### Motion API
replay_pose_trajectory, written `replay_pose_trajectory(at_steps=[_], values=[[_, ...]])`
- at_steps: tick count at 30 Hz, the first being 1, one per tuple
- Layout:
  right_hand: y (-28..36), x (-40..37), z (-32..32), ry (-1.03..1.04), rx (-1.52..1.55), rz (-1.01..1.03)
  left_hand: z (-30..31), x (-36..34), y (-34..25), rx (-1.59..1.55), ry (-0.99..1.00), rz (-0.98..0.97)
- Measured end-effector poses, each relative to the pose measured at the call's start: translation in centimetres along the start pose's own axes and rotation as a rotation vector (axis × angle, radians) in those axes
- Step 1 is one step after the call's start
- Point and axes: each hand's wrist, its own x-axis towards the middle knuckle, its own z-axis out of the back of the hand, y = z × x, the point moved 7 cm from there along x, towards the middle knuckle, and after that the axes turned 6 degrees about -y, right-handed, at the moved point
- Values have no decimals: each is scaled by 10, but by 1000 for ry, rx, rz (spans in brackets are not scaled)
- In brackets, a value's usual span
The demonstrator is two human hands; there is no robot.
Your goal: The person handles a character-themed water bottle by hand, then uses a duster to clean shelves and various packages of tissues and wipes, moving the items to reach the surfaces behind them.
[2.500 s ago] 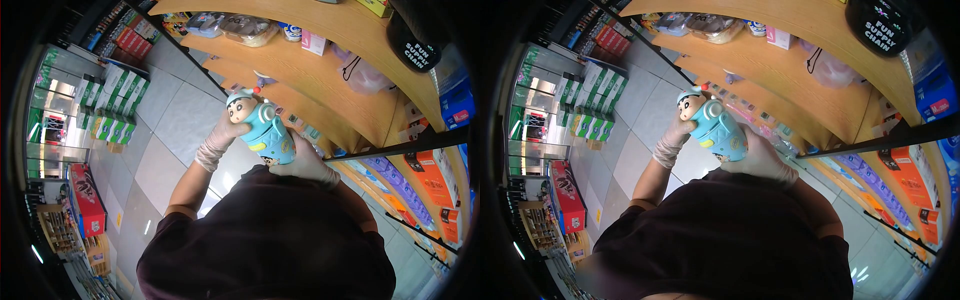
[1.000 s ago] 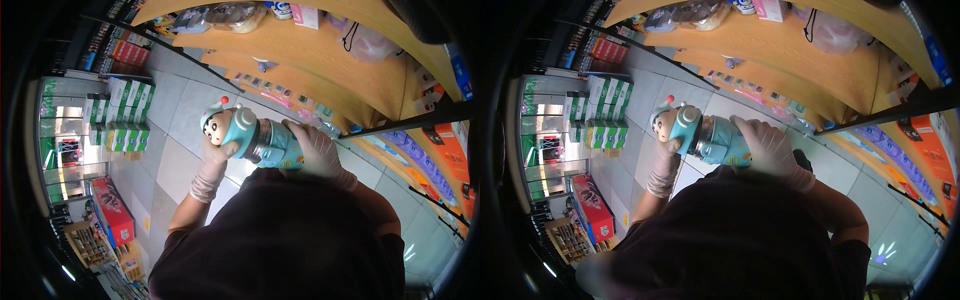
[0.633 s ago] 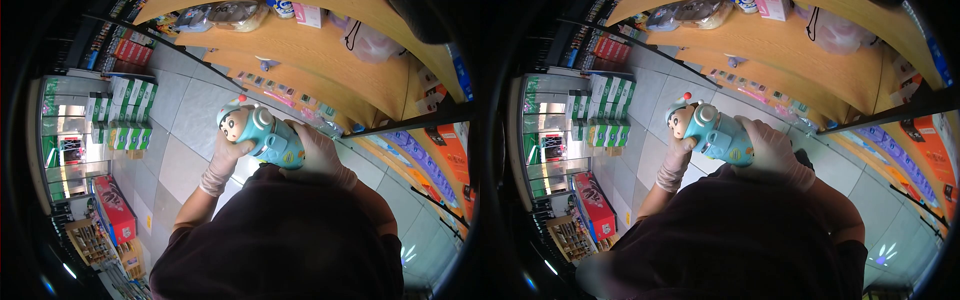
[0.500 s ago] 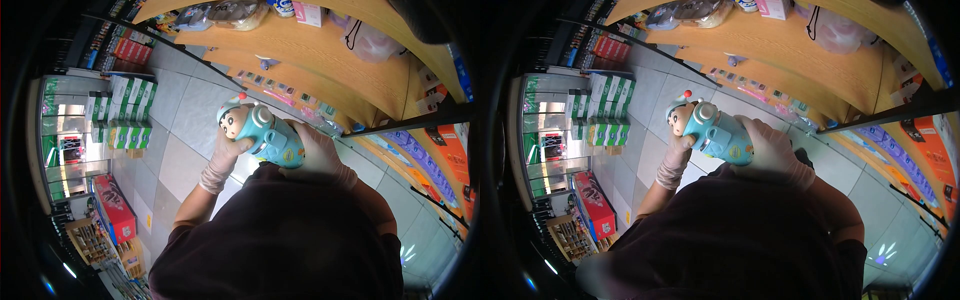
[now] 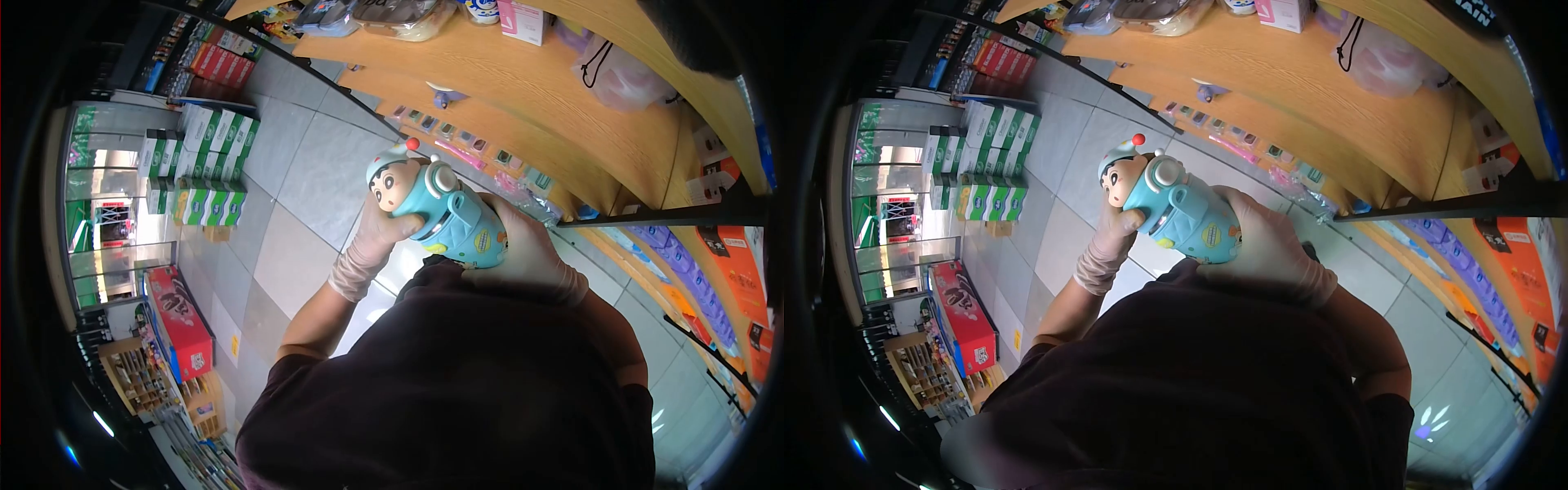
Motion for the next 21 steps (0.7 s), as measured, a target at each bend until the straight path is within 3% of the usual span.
replay_pose_trajectory(at_steps=[8, 18, 21], values=[[-12, 15, -4, 100, 120, 36, 3, 11, 0, 26, 8, 6], [-2, 19, -21, 487, 705, -258, -2, 33, -9, 6, 186, -36], [-20, 10, -39, 573, 993, -303, -7, 44, -7, -35, 369, -90]])
